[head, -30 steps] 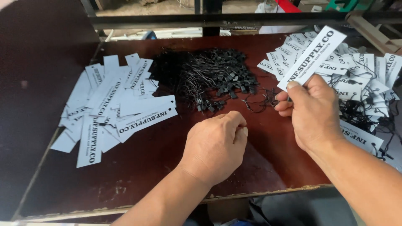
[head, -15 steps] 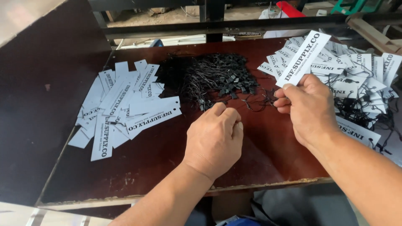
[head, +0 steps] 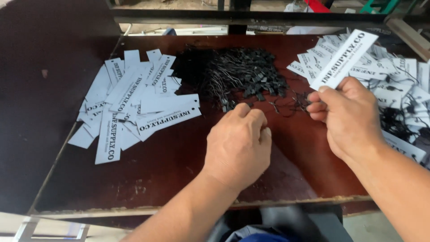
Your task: Attaching plastic loop fasteners to paper product tags by hand.
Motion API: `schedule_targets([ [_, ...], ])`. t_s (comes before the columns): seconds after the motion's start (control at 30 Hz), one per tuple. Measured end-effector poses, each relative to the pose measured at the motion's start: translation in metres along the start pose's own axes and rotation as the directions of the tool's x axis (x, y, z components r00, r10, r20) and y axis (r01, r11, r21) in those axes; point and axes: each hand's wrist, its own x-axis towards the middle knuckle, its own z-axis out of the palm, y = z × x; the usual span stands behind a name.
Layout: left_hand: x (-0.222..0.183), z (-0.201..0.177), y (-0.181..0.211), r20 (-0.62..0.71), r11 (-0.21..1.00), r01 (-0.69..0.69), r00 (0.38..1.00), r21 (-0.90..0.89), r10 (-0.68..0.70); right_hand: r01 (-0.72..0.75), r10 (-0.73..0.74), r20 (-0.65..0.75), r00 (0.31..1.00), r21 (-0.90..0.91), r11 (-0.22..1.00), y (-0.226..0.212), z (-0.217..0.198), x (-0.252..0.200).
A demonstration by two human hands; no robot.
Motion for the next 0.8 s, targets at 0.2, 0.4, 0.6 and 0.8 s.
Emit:
schedule_targets([
  [0.2,0.000,0.000,0.000,0.114,0.995,0.094,0.989,-0.015,-0.092,-0.016,0.016,-0.044,0.999,0.001,1.000,0.005,0.000,0.002],
  [0.4,0.002,-0.002,0.000,0.174,0.987,0.163,0.971,0.005,-0.162,-0.017,0.018,-0.006,1.000,0.047,0.999,0.012,-0.005,0.010],
  [0.6,0.001,-0.003,0.001,0.135,0.984,0.164,0.979,-0.066,-0.154,-0.052,0.050,0.018,0.999,0.134,0.990,0.015,-0.008,0.013],
  [0.8,0.000,-0.003,-0.002,0.098,0.982,0.147,0.986,-0.120,-0.135,-0.075,0.080,-0.003,0.997,0.317,0.946,0.016,-0.014,0.014],
])
